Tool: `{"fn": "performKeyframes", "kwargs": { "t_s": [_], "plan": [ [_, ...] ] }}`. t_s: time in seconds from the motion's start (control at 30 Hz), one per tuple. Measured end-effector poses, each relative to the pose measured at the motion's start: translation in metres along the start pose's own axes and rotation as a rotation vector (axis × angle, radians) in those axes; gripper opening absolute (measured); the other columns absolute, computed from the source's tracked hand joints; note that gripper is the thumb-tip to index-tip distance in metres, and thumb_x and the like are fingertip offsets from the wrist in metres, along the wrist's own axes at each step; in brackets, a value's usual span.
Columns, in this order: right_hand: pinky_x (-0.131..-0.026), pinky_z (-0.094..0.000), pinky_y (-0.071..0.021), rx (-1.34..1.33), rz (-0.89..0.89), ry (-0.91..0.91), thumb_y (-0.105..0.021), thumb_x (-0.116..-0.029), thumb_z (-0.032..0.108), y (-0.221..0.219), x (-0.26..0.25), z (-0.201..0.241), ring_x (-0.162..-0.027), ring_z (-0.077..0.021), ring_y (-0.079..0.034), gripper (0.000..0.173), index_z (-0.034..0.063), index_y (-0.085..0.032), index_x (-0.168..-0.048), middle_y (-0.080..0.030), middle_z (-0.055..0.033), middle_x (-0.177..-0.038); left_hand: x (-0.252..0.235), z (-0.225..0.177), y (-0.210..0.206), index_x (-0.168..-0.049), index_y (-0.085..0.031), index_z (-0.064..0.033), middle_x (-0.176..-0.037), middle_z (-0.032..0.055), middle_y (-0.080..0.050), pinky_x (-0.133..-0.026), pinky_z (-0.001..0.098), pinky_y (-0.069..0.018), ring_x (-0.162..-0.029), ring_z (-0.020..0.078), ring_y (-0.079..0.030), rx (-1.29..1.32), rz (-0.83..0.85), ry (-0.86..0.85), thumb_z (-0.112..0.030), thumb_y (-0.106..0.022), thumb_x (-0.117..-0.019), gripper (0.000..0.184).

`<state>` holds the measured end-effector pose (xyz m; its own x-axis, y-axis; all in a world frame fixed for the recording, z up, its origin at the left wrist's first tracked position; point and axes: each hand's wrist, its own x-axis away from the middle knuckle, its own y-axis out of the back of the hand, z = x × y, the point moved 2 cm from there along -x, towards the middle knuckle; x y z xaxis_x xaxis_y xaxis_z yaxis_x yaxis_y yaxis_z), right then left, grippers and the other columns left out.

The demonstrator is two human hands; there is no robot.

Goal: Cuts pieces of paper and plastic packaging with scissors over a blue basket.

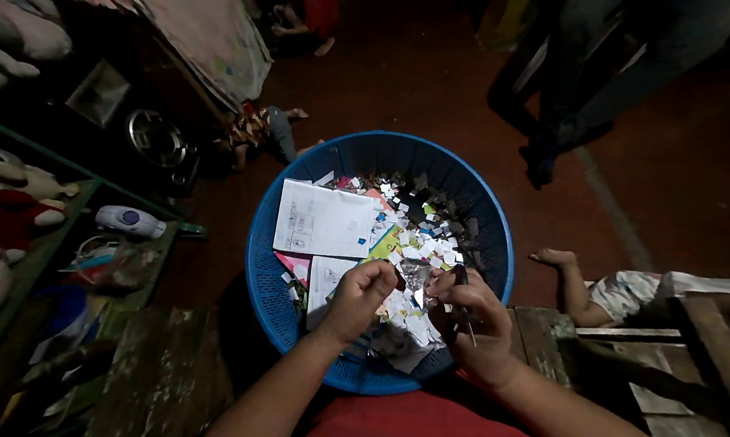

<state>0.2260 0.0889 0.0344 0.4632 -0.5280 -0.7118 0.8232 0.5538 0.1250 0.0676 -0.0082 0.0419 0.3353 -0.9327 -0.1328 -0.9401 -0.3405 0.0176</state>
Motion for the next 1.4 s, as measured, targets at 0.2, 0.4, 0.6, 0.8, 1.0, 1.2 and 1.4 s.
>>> {"fn": "performKeyframes", "kwargs": {
  "t_s": [0.2, 0.4, 0.6, 0.8, 1.0, 1.2, 1.4],
  "plan": [
    [-0.099, -0.0314, -0.0528, 0.036, 0.054, -0.053, -0.068, -0.0908, 0.008, -0.005, 0.001, -0.005, -0.105, -0.0115, -0.064, 0.021, 0.0179, -0.064, -0.109, -0.068, 0.0004, -0.103, 0.001, -0.002, -0.004, -0.097, -0.067, -0.0018, -0.094, -0.0025, -0.068, -0.081, 0.0244, -0.0579, -0.088, 0.0039, -0.067, 0.091, -0.022, 0.039, -0.014, -0.068, -0.0934, 0.013],
    [-0.097, -0.0254, -0.0541, -0.204, 0.149, -0.485, -0.080, -0.0858, 0.039, -0.003, -0.006, -0.007, -0.111, -0.0055, -0.063, 0.049, 0.0102, -0.063, -0.121, -0.067, 0.0039, -0.117, -0.002, -0.001, 0.004, -0.098, -0.062, -0.0060, -0.091, -0.0051, -0.066, -0.080, 0.0239, -0.0558, -0.086, 0.0032, -0.065, 0.138, -0.228, -0.024, -0.010, -0.061, -0.0958, 0.004],
    [-0.091, -0.0235, -0.0545, -0.206, 0.412, -0.724, -0.078, -0.0779, 0.062, -0.006, -0.004, -0.011, -0.104, -0.0049, -0.064, 0.074, 0.0055, -0.064, -0.124, -0.068, 0.0020, -0.112, -0.002, -0.001, 0.006, -0.098, -0.062, -0.0049, -0.089, -0.0042, -0.066, -0.080, 0.0249, -0.0563, -0.084, 0.0042, -0.065, 0.127, -0.314, -0.070, -0.005, -0.059, -0.0954, 0.003],
    [-0.076, -0.0199, -0.0531, -0.149, 0.535, -0.773, -0.073, -0.0766, 0.071, -0.006, -0.004, -0.011, -0.086, 0.0002, -0.060, 0.073, 0.0113, -0.068, -0.119, -0.064, 0.0058, -0.100, -0.004, 0.001, 0.012, -0.100, -0.063, -0.0032, -0.092, -0.0014, -0.068, -0.083, 0.0275, -0.0575, -0.087, 0.0071, -0.067, 0.130, -0.361, -0.114, -0.006, -0.062, -0.0965, 0.005],
    [-0.071, -0.0182, -0.0518, -0.167, 0.575, -0.783, -0.071, -0.0780, 0.071, -0.006, -0.005, -0.010, -0.080, 0.0014, -0.059, 0.071, 0.0113, -0.068, -0.116, -0.064, 0.0074, -0.093, -0.004, -0.002, 0.009, -0.098, -0.064, -0.0022, -0.088, -0.0019, -0.068, -0.078, 0.0249, -0.0578, -0.082, 0.0055, -0.067, 0.070, -0.293, -0.068, -0.004, -0.066, -0.0942, 0.004],
    [-0.063, -0.0145, -0.0485, -0.192, 0.565, -0.795, -0.072, -0.0769, 0.072, -0.005, -0.005, -0.009, -0.069, 0.0040, -0.056, 0.069, 0.0130, -0.068, -0.112, -0.061, 0.0113, -0.081, -0.004, -0.002, 0.007, -0.103, -0.065, 0.0006, -0.093, 0.0002, -0.070, -0.080, 0.0251, -0.0587, -0.084, 0.0068, -0.068, 0.049, -0.294, -0.062, -0.004, -0.068, -0.0928, 0.012],
    [-0.062, -0.0137, -0.0478, -0.218, 0.557, -0.766, -0.073, -0.0797, 0.067, -0.006, -0.003, -0.010, -0.068, 0.0050, -0.055, 0.063, 0.0123, -0.068, -0.110, -0.060, 0.0121, -0.080, -0.003, -0.003, 0.006, -0.107, -0.064, 0.0012, -0.094, 0.0003, -0.070, -0.079, 0.0241, -0.0583, -0.084, 0.0063, -0.068, 0.050, -0.302, -0.050, -0.003, -0.068, -0.0926, 0.016]
  ]
}}
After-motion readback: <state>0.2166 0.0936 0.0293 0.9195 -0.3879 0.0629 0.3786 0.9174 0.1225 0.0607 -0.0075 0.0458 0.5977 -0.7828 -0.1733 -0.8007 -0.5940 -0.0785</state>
